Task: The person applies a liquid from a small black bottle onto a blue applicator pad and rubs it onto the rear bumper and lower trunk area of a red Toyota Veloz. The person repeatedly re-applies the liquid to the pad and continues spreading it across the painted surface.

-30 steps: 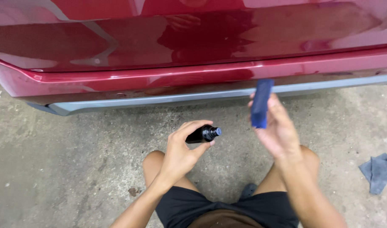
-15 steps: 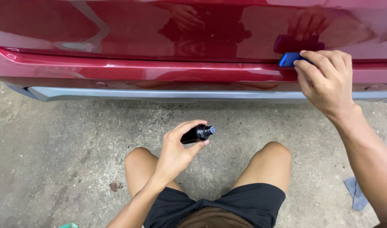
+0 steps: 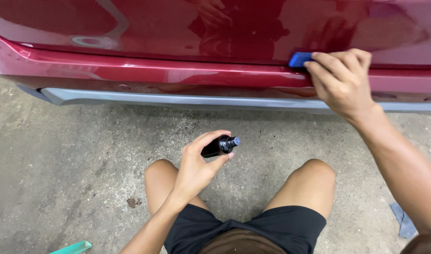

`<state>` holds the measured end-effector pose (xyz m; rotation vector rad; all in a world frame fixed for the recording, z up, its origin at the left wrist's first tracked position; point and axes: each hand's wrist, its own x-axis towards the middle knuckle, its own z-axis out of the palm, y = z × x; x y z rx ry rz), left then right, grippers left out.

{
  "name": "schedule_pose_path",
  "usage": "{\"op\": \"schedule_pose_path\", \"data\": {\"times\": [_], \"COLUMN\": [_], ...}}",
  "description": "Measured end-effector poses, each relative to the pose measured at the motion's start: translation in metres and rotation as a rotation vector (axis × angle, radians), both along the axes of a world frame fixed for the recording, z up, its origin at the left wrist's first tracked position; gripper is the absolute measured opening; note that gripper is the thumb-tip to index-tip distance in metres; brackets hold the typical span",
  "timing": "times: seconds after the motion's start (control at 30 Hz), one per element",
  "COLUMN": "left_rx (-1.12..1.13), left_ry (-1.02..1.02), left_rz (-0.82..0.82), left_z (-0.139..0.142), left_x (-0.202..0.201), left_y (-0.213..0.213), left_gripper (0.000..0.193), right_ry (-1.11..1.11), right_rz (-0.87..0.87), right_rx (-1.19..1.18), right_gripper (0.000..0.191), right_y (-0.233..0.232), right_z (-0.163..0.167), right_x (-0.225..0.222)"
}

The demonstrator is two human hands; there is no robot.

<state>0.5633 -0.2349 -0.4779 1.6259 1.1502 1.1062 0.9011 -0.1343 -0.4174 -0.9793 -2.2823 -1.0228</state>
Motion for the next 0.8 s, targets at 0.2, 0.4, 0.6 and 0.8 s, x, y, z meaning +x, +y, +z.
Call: {"op": "schedule_pose_path", "data": {"times": [0.2, 0.4, 0.6, 0.8], "left_rx": [-0.034, -0.014, -0.108, -0.114], "left_ry": [-0.045, -0.052, 0.012, -0.019], "left_rz": [0.046, 0.142, 0.297, 0.305], "left_z": [-0.006, -0.007, 0.0, 0.003], "left_x": [-0.03, -0.07, -0.103, -0.124], "left_y": [-0.004, -0.014, -0.028, -0.029], "left_gripper": [0.043, 0.042, 0.042, 0.042], "right_ry": [0.003, 0.003, -0.036, -0.124], "right_rz": [0.182, 0.337, 0.387, 0.414], "right_rx": [-0.004, -0.03, -0.01, 0.093], "right_gripper": [0.022, 0.025, 0.029, 0.02], "right_y": [0.029, 0.044, 0.057, 0.071], "right_z": [0.01, 0.033, 0.039, 0.065], "right_x": [-0.108, -0.217, -0.302, -0.331]}}
